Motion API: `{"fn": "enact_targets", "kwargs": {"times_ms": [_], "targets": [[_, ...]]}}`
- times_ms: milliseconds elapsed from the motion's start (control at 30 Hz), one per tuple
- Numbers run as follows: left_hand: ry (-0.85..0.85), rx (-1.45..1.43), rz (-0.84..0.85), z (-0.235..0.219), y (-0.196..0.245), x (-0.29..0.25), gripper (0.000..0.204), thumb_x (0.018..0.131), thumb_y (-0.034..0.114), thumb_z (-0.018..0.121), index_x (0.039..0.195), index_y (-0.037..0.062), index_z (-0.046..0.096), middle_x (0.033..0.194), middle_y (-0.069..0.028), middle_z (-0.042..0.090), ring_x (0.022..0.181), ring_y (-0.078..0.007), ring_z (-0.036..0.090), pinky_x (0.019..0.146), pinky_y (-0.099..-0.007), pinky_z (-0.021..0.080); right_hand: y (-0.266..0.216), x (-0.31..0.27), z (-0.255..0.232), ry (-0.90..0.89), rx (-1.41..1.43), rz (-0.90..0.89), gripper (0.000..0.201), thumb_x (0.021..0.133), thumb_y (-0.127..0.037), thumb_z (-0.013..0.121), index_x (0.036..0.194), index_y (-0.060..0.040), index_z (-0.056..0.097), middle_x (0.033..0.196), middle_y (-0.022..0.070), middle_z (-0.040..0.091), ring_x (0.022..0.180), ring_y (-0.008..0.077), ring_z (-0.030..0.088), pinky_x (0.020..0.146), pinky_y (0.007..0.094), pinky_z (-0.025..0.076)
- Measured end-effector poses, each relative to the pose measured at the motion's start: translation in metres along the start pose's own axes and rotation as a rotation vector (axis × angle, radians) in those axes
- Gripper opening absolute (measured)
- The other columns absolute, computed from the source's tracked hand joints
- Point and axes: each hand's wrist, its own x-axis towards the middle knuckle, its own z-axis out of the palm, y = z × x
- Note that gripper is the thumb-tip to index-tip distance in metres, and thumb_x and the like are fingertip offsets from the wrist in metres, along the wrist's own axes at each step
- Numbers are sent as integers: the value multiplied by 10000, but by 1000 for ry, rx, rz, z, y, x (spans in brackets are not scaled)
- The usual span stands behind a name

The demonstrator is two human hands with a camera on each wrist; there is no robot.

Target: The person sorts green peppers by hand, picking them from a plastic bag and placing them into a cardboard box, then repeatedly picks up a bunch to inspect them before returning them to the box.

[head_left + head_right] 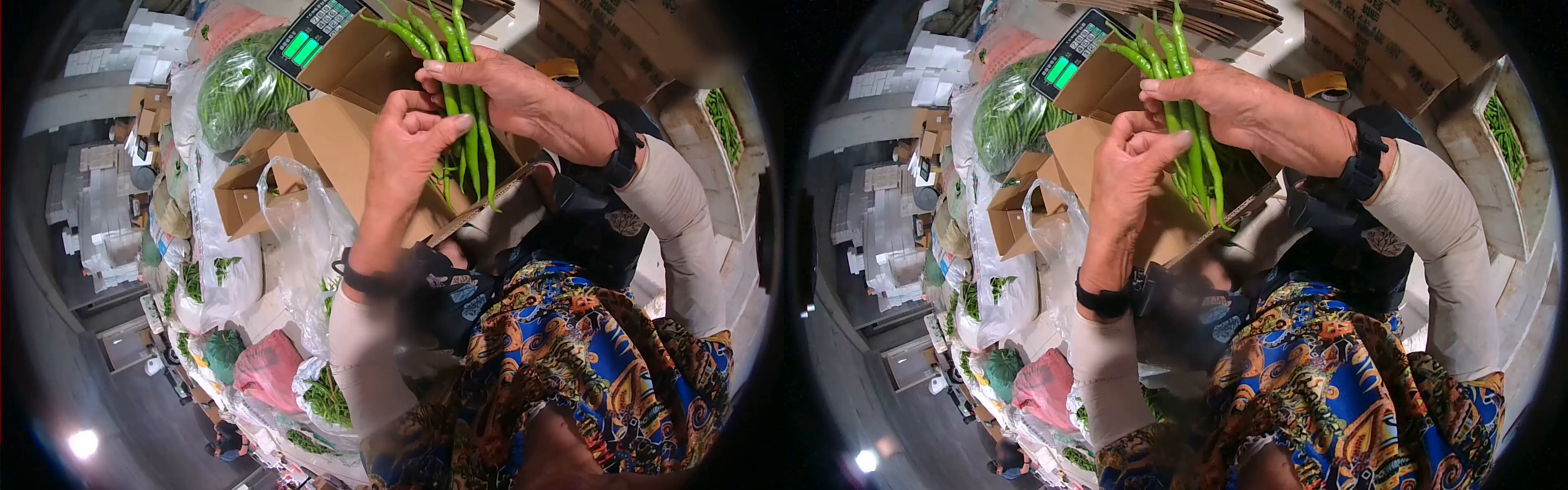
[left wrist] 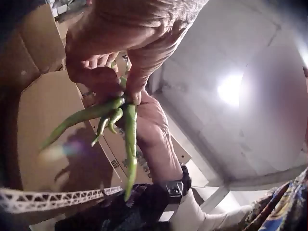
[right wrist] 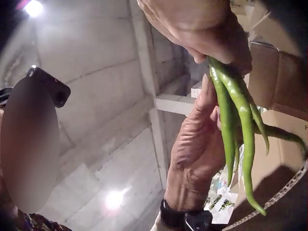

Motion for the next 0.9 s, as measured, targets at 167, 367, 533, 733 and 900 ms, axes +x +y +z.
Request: {"fn": "enact_targets", "kwargs": {"times_ms": [167, 367, 533, 733, 900], "targets": [[-36, -196, -74, -20, 6, -3, 239, 810, 151, 701, 983, 27, 591, 766, 7, 597, 619, -42, 497, 585, -178, 407, -7, -2, -6, -53, -44, 7, 310, 850, -180, 663, 1094, -25, 552, 1001, 73, 602, 892, 154, 582, 831, 314, 488], [110, -64, 32, -55, 2, -8, 211, 863, 175, 633, 1001, 19, 594, 841, -35, 627, 655, -65, 530, 622, -196, 436, -11, 0, -8, 116, -108, 13, 269, 894, -106, 578, 1127, 14, 516, 968, 90, 614, 866, 142, 610, 758, 240, 535], [177, 1, 52, -69, -5, -5, 206, 889, 173, 591, 1016, 13, 563, 883, -71, 634, 694, -81, 541, 639, -213, 450, -16, -4, -6, 128, -115, 84, 271, 902, -67, 524, 1155, 29, 501, 1029, 137, 625, 870, 159, 622, 772, 258, 546], [173, 57, 30, -69, -4, -5, 214, 892, 183, 590, 1007, 7, 553, 892, -80, 632, 704, -86, 549, 646, -219, 462, -15, 0, -11, 75, -62, 40, 338, 906, -64, 506, 1212, 75, 467, 1107, 186, 605, 948, 197, 634, 823, 265, 543], [203, 251, -155, -66, -20, 0, 263, 896, 219, 590, 1020, -9, 550, 874, -74, 619, 737, -94, 558, 655, -222, 459, -14, -1, -10, 0, 33, 60, 357, 902, -65, 515, 1216, 95, 464, 1145, 203, 588, 1003, 217, 625, 855, 268, 532]]}}
